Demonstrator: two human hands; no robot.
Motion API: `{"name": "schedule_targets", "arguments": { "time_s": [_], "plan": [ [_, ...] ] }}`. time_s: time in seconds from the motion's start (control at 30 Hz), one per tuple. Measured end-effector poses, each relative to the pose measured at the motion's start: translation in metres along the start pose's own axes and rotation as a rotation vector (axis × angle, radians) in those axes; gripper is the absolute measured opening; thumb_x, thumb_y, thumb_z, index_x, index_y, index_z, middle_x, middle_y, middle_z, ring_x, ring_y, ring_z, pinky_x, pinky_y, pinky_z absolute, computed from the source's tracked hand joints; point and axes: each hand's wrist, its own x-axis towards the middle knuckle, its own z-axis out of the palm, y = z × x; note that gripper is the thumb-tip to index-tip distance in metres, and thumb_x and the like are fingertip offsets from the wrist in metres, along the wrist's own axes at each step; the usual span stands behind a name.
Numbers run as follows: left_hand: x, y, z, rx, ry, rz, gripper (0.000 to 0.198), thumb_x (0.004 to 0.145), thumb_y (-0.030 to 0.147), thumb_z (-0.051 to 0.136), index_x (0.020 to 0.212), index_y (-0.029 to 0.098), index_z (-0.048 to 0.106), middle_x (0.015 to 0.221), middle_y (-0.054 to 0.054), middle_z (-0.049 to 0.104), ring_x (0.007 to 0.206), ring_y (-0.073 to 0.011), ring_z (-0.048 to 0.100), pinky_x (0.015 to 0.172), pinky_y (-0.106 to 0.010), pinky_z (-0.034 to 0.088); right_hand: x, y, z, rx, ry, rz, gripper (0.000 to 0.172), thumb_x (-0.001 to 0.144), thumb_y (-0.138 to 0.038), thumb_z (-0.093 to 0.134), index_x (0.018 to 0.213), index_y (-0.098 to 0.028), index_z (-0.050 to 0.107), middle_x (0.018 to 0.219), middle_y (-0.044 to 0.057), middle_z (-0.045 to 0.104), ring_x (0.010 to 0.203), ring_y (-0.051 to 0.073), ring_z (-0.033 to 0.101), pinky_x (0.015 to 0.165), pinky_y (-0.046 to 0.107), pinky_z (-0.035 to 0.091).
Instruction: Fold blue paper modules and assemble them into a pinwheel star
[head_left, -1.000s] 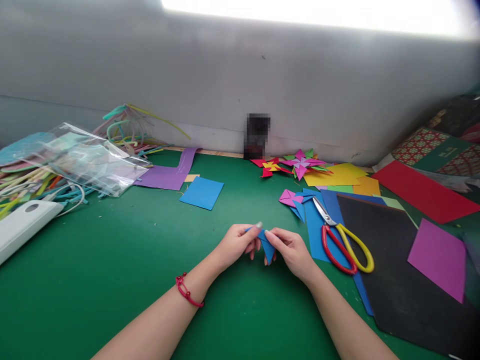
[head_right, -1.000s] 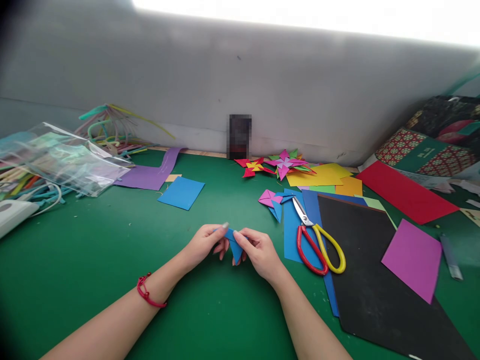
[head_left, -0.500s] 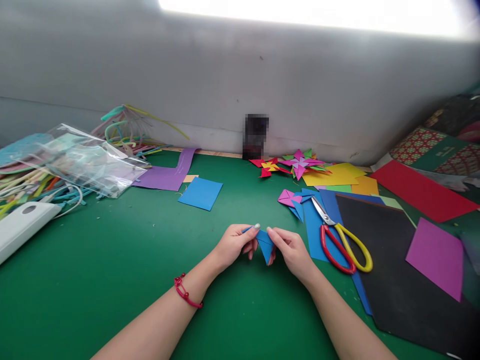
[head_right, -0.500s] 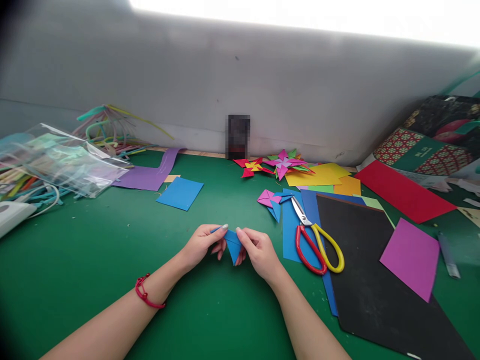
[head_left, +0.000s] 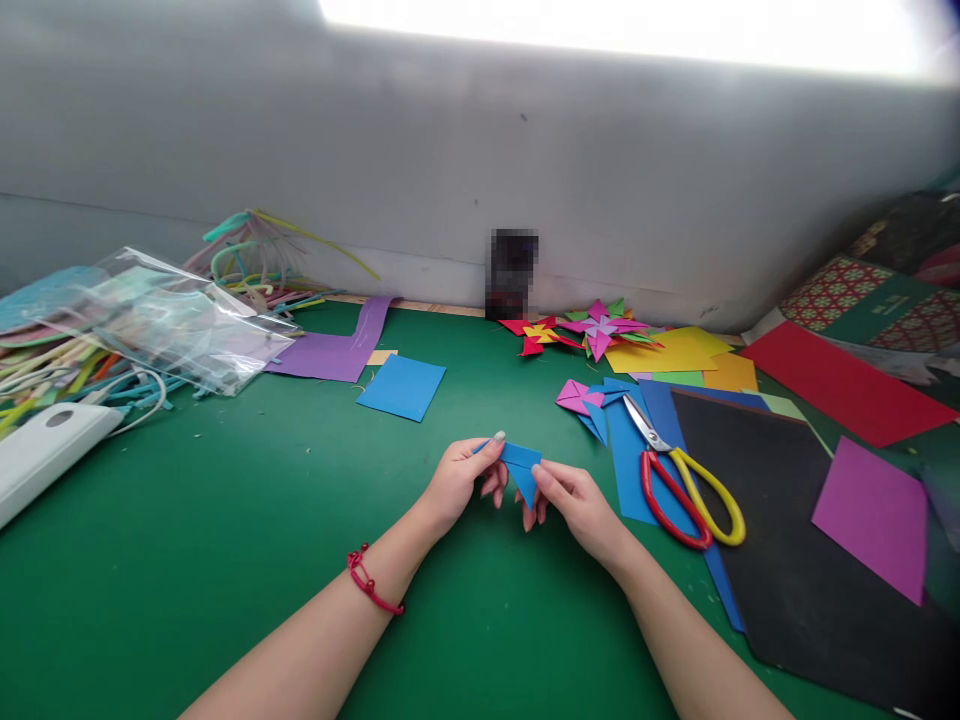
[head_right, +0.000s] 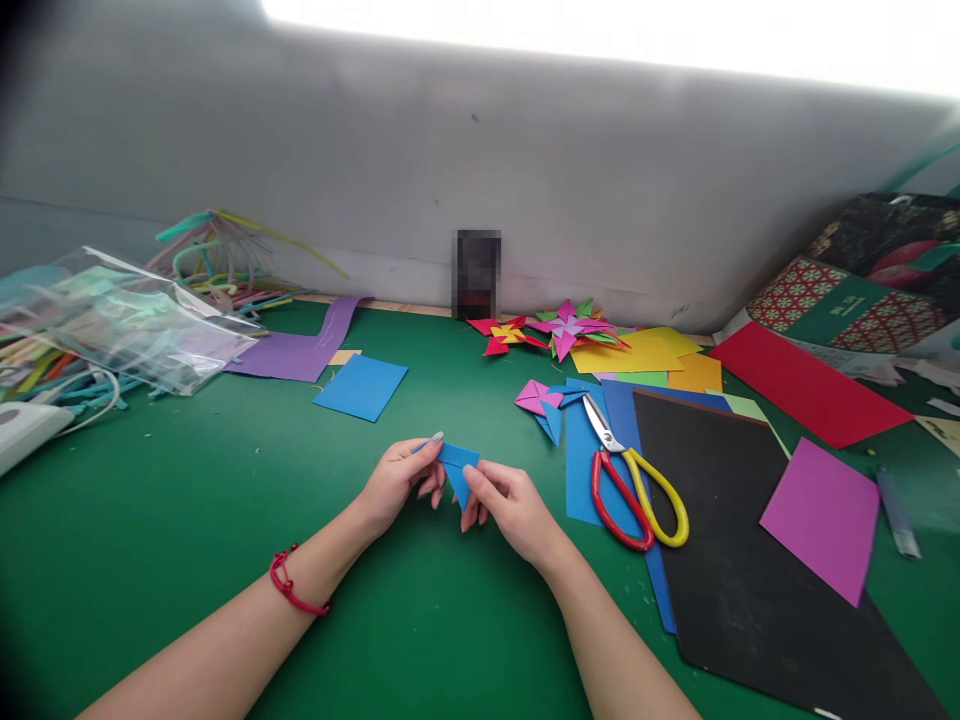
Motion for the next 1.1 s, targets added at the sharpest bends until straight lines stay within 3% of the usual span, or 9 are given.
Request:
{"name": "schedule_targets", "arguments": {
  "time_s": [0.23, 0.43, 0.6, 0.83, 1.1],
  "plan": [
    [0.0, -0.001, -0.001, -0.033, 0.006, -0.013, 0.046, 0.083, 0.044, 0.042, 0.049, 0.013, 0.051, 0.035, 0.004, 0.041, 0.036, -0.0094, 0.048, 0.046, -0.022, 0.035, -0.004, -0.002, 0.005, -0.093, 0.013, -0.011, 0.036, 0.088, -0.04, 0.039, 0.065, -0.017, 0.055, 0.043, -0.002, 0.056, 0.044, 0.011, 0.051, 0.056, 0.024, 0.041],
    [0.0, -0.002, -0.001, -0.039, 0.032, 0.01, 0.046, 0.083, 0.044, 0.042, 0.051, 0.013, 0.052, 0.036, 0.004, 0.041, 0.038, -0.0096, 0.049, 0.048, -0.022, 0.036, -0.004, -0.001, 0.007, -0.132, 0.105, -0.038, 0.037, 0.087, -0.039, 0.041, 0.061, -0.017, 0.054, 0.042, -0.003, 0.053, 0.042, 0.01, 0.047, 0.052, 0.023, 0.039],
    [0.001, -0.002, 0.0, -0.028, 0.026, 0.011, 0.046, 0.083, 0.044, 0.041, 0.051, 0.013, 0.051, 0.036, 0.004, 0.041, 0.037, -0.0094, 0.049, 0.047, -0.022, 0.036, -0.003, 0.004, 0.006, -0.036, 0.005, -0.01, 0.047, 0.089, -0.044, 0.032, 0.063, -0.014, 0.058, 0.041, -0.001, 0.052, 0.043, 0.011, 0.049, 0.051, 0.023, 0.04],
    [-0.001, -0.001, 0.003, 0.064, -0.08, 0.047, 0.046, 0.084, 0.042, 0.04, 0.048, 0.014, 0.047, 0.038, 0.003, 0.044, 0.038, -0.0088, 0.048, 0.048, -0.022, 0.035, -0.001, 0.005, 0.006, -0.037, 0.008, 0.04, 0.045, 0.085, -0.046, 0.041, 0.058, -0.013, 0.056, 0.046, -0.001, 0.051, 0.037, 0.008, 0.047, 0.043, 0.021, 0.036],
    [-0.002, 0.0, 0.004, 0.113, -0.068, 0.052, 0.046, 0.085, 0.042, 0.039, 0.049, 0.014, 0.047, 0.04, 0.003, 0.044, 0.038, -0.0083, 0.046, 0.048, -0.021, 0.034, 0.001, 0.01, 0.006, -0.104, 0.026, 0.076, 0.047, 0.086, -0.046, 0.04, 0.055, -0.014, 0.055, 0.033, -0.004, 0.043, 0.029, 0.006, 0.039, 0.039, 0.019, 0.03]
  ]
}}
